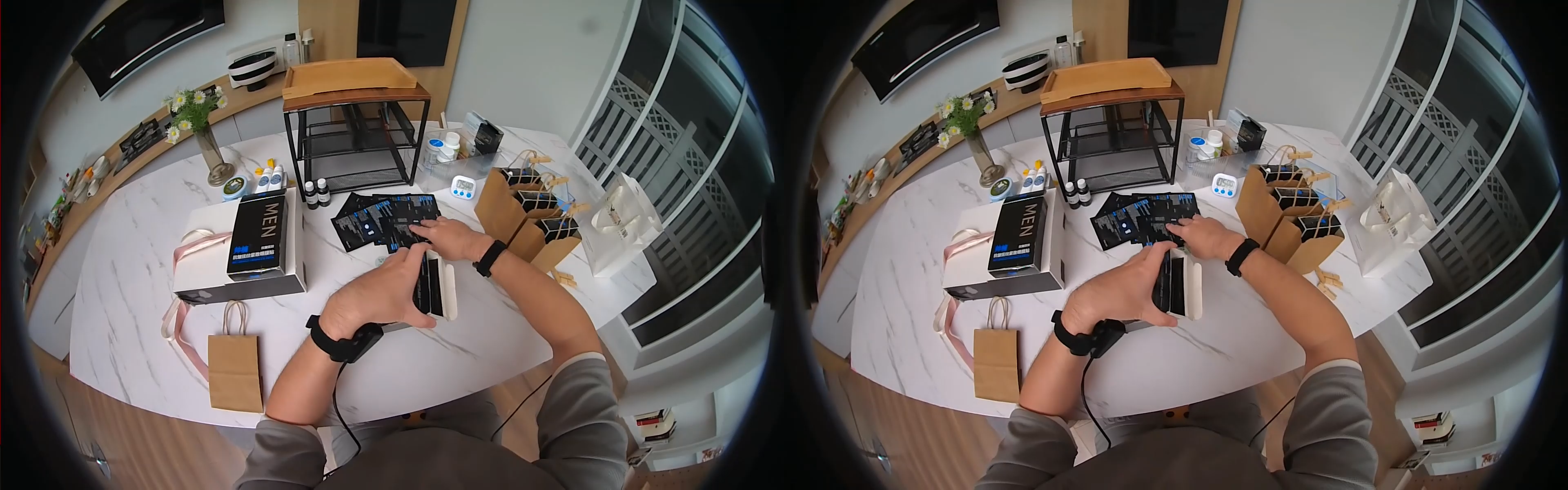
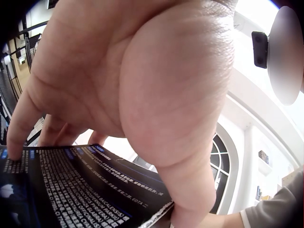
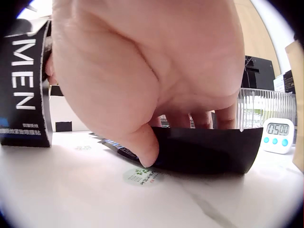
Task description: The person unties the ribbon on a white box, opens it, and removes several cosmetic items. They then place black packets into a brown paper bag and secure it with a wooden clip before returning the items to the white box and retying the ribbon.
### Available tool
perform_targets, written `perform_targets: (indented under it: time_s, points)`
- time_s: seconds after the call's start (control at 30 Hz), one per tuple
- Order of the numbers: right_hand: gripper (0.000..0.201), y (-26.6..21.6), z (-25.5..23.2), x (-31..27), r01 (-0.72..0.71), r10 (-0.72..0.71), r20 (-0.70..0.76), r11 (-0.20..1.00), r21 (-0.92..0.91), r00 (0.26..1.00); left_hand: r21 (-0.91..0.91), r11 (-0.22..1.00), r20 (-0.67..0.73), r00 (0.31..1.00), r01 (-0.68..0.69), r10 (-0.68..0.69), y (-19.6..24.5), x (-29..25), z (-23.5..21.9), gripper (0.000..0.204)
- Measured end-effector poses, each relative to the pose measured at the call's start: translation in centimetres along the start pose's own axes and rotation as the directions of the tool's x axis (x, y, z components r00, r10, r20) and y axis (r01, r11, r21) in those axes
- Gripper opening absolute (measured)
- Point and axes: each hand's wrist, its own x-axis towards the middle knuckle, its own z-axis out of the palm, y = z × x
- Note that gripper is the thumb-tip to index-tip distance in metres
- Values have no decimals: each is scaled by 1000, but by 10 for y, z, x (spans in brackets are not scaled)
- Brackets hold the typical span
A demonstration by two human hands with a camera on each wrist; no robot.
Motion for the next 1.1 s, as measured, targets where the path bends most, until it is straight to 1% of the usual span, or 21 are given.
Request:
perform_targets:
  time_s: [0.03,0.07,0.1,0.13,0.17,0.2,0.27,0.33,0.37,0.4,0.47,0.5,0.53,0.6,0.67,0.73,0.8,0.87,0.97,1.03,1.1]
  points:
    - [59,3,-1,-3,19,-20,14,998,57,1000,-19,1000,-10,1000,-3,3,-1,1,0,119]
    - [57,-4,-15,-6,38,-41,26,993,113,999,-16,1000,-9,1000,-9,9,-3,2,-1,119]
    - [43,-10,-31,-13,-70,70,6,967,244,997,-16,1000,-35,999,-5,4,-7,3,-1,118]
    - [29,-17,-55,-17,-175,180,8,944,279,984,-18,1000,-61,998,0,-1,-9,3,-2,118]
    - [26,-10,-61,-18,-151,205,-110,916,371,973,16,1000,-108,994,12,-11,-10,1,-3,117]
    - [23,-2,-68,-22,-116,239,-221,882,457,946,9,998,-105,993,62,-61,-7,0,-7,116]
    - [23,10,-95,-30,-102,281,-366,893,439,887,51,995,-176,981,88,-78,-13,2,-6,117]
    - [19,25,-114,-33,-90,342,-364,823,560,866,22,995,-171,980,102,-97,-12,4,-8,119]
    - [18,16,-139,-40,-96,338,-318,803,589,886,18,993,-189,975,120,-115,-14,4,-8,120]
    - [18,14,-157,-45,-141,367,-171,685,715,914,12,990,-208,969,139,-134,-14,4,-8,121]
    - [17,-7,-190,-56,-168,325,-109,716,678,940,11,988,-204,968,152,-147,-14,4,-8,122]
    - [17,-14,-198,-58,-171,328,-109,715,678,938,21,990,-219,966,142,-134,-15,4,-7,123]
    - [18,-20,-204,-60,-157,263,-89,778,609,961,31,991,-234,965,132,-121,-16,5,-5,123]
    - [20,-26,-202,-59,-82,134,-71,866,494,988,40,993,-241,965,115,-102,-19,7,-2,123]
    - [20,-42,-205,-58,-160,173,24,836,524,985,48,994,-250,964,101,-86,-18,7,-3,124]
    - [20,-46,-196,-54,-174,173,54,823,540,984,18,989,-200,970,146,-140,-13,6,-5,121]
    - [20,-49,-193,-50,-188,169,85,811,555,982,26,990,-210,969,139,-131,-13,6,-4,120]
    - [20,-54,-194,-48,-210,142,169,829,518,975,33,991,-219,968,133,-123,-13,6,-4,119]
    - [21,-50,-183,-38,-176,92,189,852,493,978,42,992,-222,969,117,-105,-12,5,-4,118]
    - [22,-55,-182,-31,-159,67,206,869,468,976,46,991,-191,975,122,-111,-13,6,-3,119]
    - [28,-64,-182,-25,-116,20,170,807,580,985,46,993,-187,977,112,-101,-13,5,-4,119]
